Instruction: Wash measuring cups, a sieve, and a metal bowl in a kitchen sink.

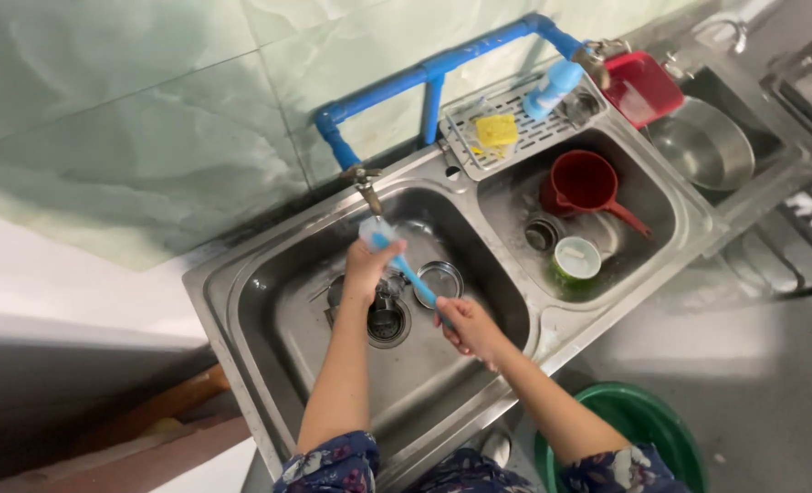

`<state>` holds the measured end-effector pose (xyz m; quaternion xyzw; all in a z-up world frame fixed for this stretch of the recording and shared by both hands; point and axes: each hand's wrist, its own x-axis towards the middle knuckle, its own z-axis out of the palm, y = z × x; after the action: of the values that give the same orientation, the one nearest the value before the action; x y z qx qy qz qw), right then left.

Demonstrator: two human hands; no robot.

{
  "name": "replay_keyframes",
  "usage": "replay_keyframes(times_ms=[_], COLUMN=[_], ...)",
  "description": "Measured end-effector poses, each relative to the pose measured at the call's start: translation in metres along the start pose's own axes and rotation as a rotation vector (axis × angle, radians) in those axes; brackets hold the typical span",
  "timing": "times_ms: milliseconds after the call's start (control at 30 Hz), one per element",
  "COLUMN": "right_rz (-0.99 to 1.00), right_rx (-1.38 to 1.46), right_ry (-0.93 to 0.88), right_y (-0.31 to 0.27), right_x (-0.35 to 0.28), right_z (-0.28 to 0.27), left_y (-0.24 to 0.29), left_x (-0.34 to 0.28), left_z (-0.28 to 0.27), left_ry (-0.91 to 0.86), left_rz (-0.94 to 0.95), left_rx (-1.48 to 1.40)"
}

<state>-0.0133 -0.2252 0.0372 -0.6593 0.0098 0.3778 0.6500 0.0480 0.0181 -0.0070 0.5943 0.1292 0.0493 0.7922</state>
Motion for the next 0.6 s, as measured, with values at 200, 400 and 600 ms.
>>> replay_keyframes(times_ms=[200, 400, 600], right_rz=[-0.073, -0.334, -0.407], right_rx=[-0.063, -0.351, -0.412], right_ry=[-0.033, 0.174, 0.296], right_y=[0.018, 0.008, 0.01], right_x=[0.013, -0.009, -0.011], right_z=[-0.002, -0.005, 0.002], left_y=[-0.004, -0.007, 0.013], left_x=[0.003, 0.01, -0.003], left_z=[-0.011, -0.004, 0.015], left_ry=[0.216, 0.395, 0.325], left_rz=[0.09, 0.001, -0.008], left_rx=[-0.038, -0.121, -0.103])
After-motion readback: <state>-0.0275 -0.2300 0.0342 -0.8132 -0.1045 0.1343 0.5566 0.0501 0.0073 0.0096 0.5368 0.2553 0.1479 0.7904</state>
